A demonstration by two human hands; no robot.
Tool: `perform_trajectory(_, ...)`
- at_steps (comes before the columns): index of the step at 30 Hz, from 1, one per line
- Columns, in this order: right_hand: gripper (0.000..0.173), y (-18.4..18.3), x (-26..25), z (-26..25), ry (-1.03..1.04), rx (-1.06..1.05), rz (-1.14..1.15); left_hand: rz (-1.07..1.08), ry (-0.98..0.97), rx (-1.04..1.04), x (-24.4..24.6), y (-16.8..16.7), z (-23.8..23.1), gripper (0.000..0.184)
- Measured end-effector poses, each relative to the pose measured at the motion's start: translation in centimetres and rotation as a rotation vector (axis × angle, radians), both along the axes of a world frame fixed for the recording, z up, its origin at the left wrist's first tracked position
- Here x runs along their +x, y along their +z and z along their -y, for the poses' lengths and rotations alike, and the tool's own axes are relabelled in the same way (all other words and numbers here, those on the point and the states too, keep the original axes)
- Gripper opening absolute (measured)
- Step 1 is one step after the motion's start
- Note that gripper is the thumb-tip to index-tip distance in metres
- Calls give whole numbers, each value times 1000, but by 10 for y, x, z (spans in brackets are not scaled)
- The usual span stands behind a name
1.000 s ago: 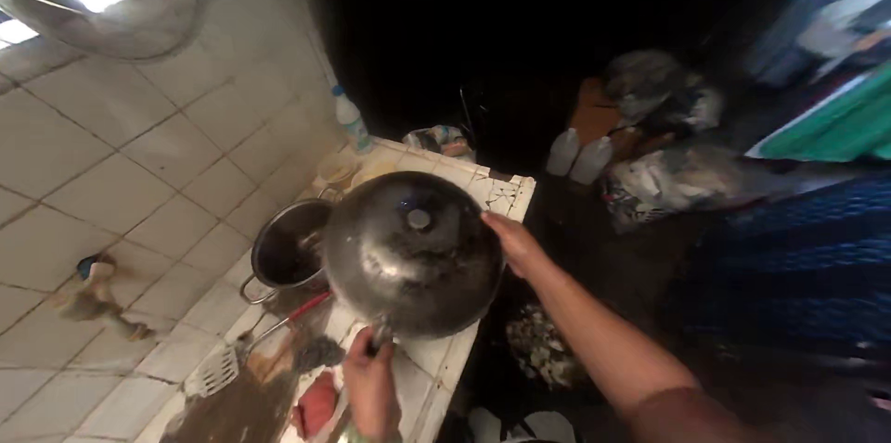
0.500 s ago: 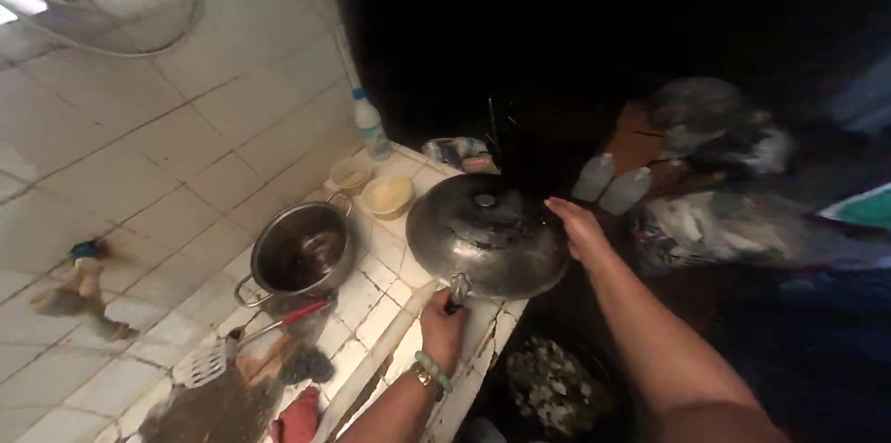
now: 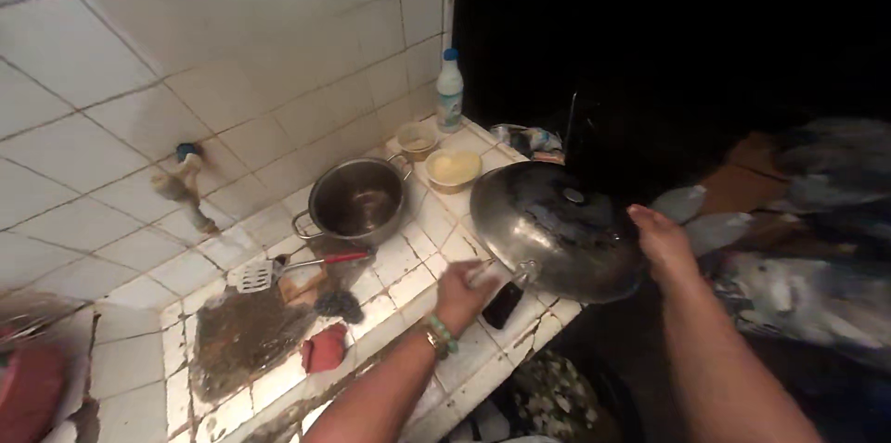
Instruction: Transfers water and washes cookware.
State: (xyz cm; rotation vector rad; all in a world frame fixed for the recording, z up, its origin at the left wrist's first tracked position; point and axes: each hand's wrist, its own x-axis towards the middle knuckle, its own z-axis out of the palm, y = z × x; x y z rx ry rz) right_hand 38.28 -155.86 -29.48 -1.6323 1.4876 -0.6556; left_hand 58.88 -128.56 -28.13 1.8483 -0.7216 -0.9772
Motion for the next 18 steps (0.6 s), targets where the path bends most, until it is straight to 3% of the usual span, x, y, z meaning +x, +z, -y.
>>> perform_trajectory(3, 52, -2, 2, -3, 22, -30, -13, 118, 365, -93, 68, -5, -18, 50)
perform_trajectory(6, 53, 6, 3, -4, 16, -73, -52, 107, 730, -66, 141, -16, -49, 49)
perform_trajectory(10, 52, 17, 6, -6, 22, -116, -59, 142, 835, 36, 172, -12, -84, 46)
perform_trajectory(12, 51, 16, 8, -5, 50, -112, -57, 165, 637, 13, 147, -7, -84, 40)
perform_trajectory(15, 52, 7, 13, -7, 87, -93, -83, 197, 49, -48, 75, -12, -65, 37)
perform_trajectory(18, 51, 7, 17, -13, 84, -93, -99, 361, -478, -13, 0, -18, -42, 69)
